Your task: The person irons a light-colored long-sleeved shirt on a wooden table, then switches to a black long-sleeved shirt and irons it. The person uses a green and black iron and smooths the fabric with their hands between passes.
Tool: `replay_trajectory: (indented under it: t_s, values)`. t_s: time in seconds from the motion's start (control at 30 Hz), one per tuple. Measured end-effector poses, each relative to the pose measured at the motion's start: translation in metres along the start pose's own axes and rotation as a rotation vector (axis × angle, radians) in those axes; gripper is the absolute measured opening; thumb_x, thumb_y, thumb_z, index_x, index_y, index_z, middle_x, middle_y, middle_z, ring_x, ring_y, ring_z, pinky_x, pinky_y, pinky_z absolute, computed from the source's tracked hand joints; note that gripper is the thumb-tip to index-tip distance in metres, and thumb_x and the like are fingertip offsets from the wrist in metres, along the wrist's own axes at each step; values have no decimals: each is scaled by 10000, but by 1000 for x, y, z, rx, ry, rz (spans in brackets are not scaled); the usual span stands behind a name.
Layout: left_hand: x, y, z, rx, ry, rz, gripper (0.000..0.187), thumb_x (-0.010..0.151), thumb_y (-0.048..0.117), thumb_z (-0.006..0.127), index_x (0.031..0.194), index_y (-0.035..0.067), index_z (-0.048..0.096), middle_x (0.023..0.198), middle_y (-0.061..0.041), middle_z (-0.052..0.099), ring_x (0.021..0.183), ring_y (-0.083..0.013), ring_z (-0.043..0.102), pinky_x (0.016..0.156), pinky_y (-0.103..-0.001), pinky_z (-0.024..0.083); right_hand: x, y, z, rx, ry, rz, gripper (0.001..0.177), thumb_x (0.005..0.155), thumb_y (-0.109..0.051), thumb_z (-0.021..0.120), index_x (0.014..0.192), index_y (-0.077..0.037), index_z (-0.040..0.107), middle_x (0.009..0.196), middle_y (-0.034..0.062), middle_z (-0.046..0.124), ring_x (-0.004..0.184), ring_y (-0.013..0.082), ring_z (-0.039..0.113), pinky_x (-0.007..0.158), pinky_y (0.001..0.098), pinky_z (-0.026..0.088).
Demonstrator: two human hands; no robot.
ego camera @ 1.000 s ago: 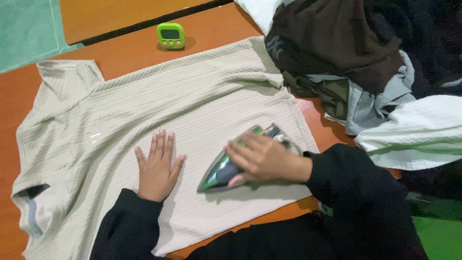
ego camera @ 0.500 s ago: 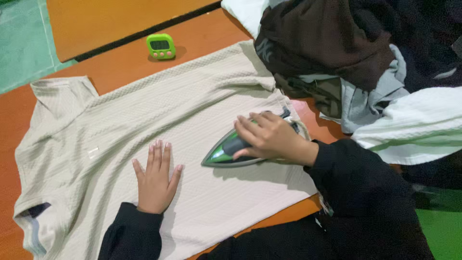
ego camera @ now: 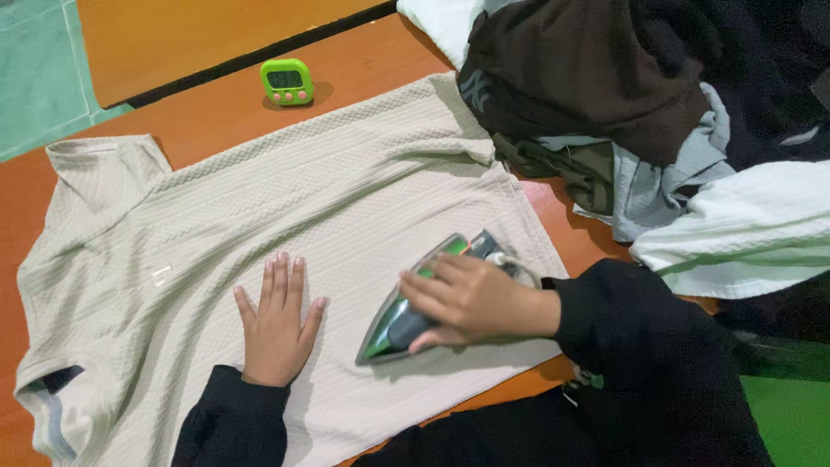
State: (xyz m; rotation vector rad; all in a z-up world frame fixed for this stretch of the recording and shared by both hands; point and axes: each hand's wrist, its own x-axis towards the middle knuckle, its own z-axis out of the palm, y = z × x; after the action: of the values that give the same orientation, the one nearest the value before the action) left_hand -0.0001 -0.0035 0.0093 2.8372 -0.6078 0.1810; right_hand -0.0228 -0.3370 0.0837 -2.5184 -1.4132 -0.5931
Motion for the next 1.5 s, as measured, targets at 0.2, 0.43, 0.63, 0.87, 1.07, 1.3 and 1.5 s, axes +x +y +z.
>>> replay_trajectory:
  t_s: [0.2,0.43,0.63,0.87,1.07,1.3,1.5]
  values:
    - [-3,0,1,0,-1,1,695,1018,472,424,1591,96,308,1651,-190,288,1535,-334,242,1153,-729,67,-2,7,0,-11,-8,-48,816,940,-763,447,1098,-4,702,1130,200,748,984,345,736,884,480,606]
    - [-2,-2,2,-6,-16,-6,700,1018,478,421,1597,103,302,1657,-181,274,1539,-336,236,1157,-729,60,1,49,-14,-113,6,75,783,920,-750,531,1051,6,689,1120,195,743,971,337,736,876,451,598]
    - [-1,-1,3,-28,-38,-16,689,1017,468,411,1590,101,304,1658,-180,260,1536,-341,217,1151,-727,29,2,41,-26,-46,-101,133,750,940,-674,528,1110,42,671,1121,225,730,979,363,730,884,445,601]
    - [-1,-1,1,-15,-26,-4,694,1013,464,420,1591,98,304,1656,-189,268,1538,-342,226,1149,-733,54,5,12,-15,7,-108,42,792,941,-708,528,1116,51,675,1096,245,723,963,378,727,865,483,598]
    - [0,-2,2,-1,-30,-9,693,1010,463,436,1585,97,308,1656,-190,268,1534,-348,235,1140,-741,64,6,-5,-21,86,-61,34,768,946,-705,567,1164,21,687,1182,234,716,1042,377,705,927,473,571]
    - [-1,-2,1,-10,-16,-21,703,1004,461,450,1589,100,302,1660,-182,258,1524,-344,239,1145,-730,66,14,17,-24,15,-60,82,754,836,-736,604,1139,-53,708,1155,193,725,1046,380,699,941,505,545]
    - [2,-3,2,1,-13,-7,693,1018,469,417,1591,99,291,1657,-180,259,1529,-337,238,1151,-722,57,9,41,-19,-22,-53,77,774,856,-731,601,1183,-38,708,1127,156,740,1050,328,707,933,447,565]
